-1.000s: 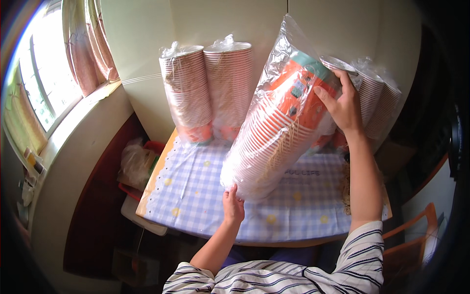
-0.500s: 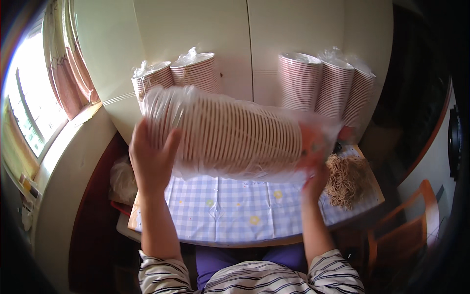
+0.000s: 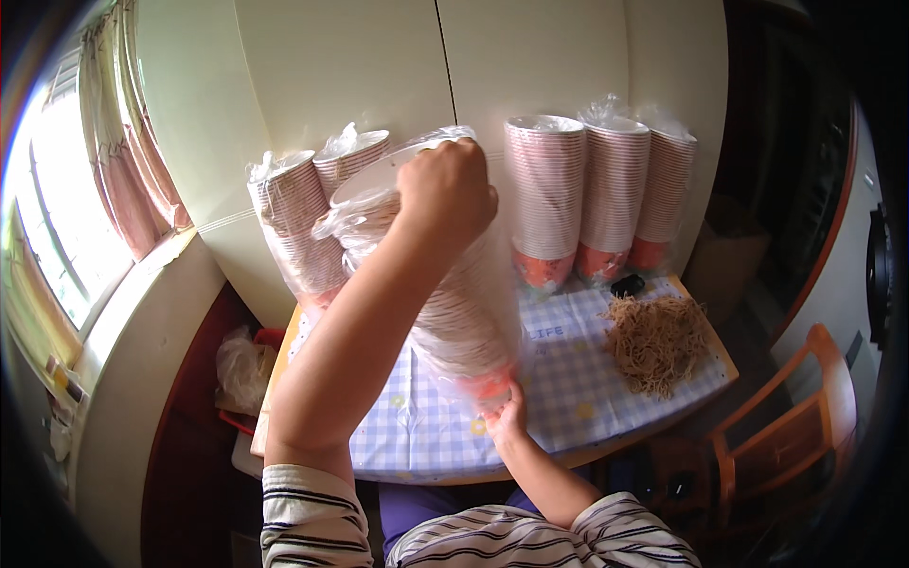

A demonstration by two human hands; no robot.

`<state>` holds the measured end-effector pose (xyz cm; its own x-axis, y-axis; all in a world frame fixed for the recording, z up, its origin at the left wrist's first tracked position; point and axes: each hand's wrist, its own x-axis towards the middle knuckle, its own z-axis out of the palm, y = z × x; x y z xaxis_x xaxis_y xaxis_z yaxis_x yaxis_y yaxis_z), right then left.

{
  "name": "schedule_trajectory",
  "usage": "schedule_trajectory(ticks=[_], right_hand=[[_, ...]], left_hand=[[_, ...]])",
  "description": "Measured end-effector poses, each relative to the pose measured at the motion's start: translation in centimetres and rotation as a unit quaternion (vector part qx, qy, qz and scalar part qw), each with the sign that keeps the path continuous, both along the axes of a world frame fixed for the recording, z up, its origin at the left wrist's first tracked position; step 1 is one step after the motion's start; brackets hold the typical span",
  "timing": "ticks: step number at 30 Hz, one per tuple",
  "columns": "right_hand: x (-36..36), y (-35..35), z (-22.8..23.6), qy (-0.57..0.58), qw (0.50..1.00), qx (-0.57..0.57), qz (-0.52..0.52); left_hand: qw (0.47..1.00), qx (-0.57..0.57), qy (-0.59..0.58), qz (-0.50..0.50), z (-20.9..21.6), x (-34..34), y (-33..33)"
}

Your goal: Packaging stacks of paper cups into plastic bags and organizing them on a table.

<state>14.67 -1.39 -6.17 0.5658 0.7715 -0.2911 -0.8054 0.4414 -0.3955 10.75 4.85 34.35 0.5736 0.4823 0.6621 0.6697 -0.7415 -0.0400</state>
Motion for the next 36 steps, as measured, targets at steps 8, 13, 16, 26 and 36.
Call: schedule_trajectory(ticks=[8,13,16,26,36], right_hand=[[4.0,-2.4,-1.2,-0.051,0.962,-0.164,0.214],[10.7,-4.8,1.0,-0.286,0.791,-0.31,0.443],[15.4,-7.2,5.8,-0.616,0.596,-0.318,0.405],[17.2,-8.3,33.7,-0.658,0.749,-0.071,0.03],[16.7,-1.4,42.2,-0.809,0.529,-0.245,0.074]], left_hand=[[0.998,0.036,0.03,-0.038,-1.2,3.5,-2.0],[0.997,-0.017,0.032,-0.067,-0.1,2.5,-1.9],[0.985,-0.101,0.045,-0.13,1.1,2.5,-3.6],[0.972,-0.143,-0.128,-0.139,4.3,-7.9,1.0],[0.816,-0.552,-0.125,-0.115,1.8,-8.4,7.0]])
